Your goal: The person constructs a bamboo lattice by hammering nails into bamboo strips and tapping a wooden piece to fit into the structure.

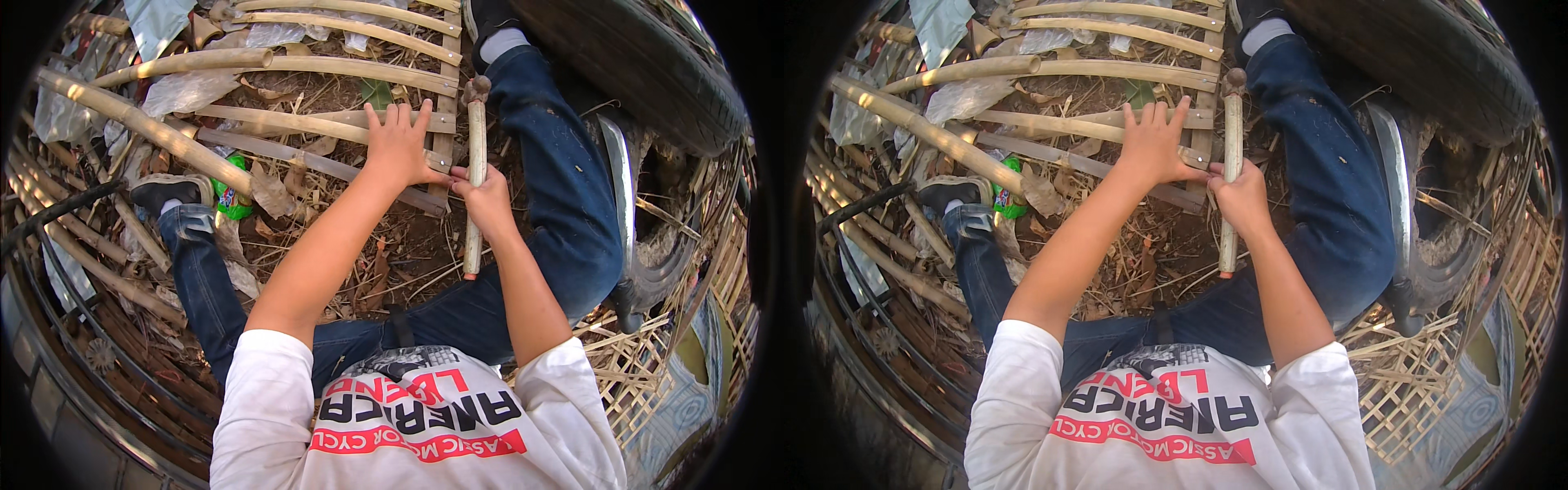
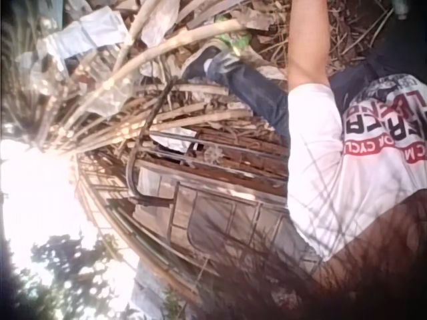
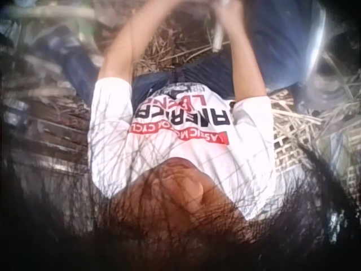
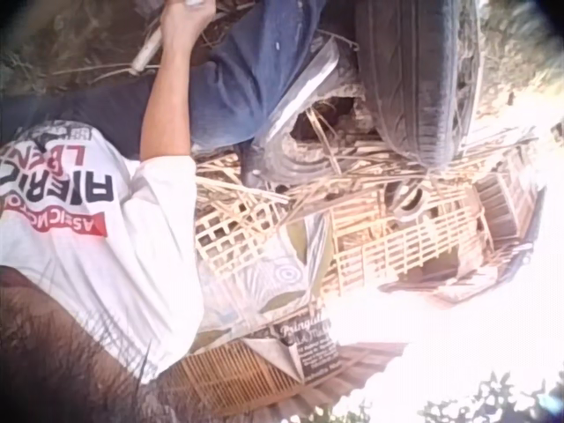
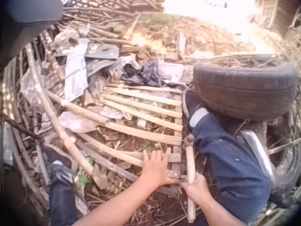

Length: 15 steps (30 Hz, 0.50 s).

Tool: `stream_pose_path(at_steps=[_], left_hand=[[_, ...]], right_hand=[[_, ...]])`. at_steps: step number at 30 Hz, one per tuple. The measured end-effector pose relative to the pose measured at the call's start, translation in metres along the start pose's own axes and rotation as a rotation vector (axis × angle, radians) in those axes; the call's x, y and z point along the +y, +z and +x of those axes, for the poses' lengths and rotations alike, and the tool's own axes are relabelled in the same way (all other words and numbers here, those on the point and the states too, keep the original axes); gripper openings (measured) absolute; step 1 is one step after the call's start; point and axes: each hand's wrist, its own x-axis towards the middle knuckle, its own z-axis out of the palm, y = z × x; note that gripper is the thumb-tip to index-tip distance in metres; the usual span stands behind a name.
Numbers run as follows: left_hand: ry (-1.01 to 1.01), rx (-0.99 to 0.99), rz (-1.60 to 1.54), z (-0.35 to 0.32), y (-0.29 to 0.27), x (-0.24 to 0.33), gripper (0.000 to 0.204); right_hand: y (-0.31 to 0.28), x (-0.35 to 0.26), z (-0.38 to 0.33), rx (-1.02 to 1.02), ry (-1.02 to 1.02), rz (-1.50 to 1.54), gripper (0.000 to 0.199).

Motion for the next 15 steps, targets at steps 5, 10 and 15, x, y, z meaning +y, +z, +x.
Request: stream_pose_path(at_steps=[5, 10, 15], left_hand=[[-0.013, -0.159, 0.059, 0.007, -0.007, 0.0, 0.135], [-0.012, -0.289, 0.121, 0.012, -0.022, 0.004, 0.133], [0.088, -0.291, 0.153, 0.014, -0.026, -0.015, 0.129]], right_hand=[[0.001, 0.001, 0.001, 0.027, -0.033, -0.081, 0.032], [-0.001, 0.005, 0.004, 0.06, -0.043, -0.104, 0.027], [0.004, -0.015, 0.006, 0.176, -0.017, -0.255, 0.028]])
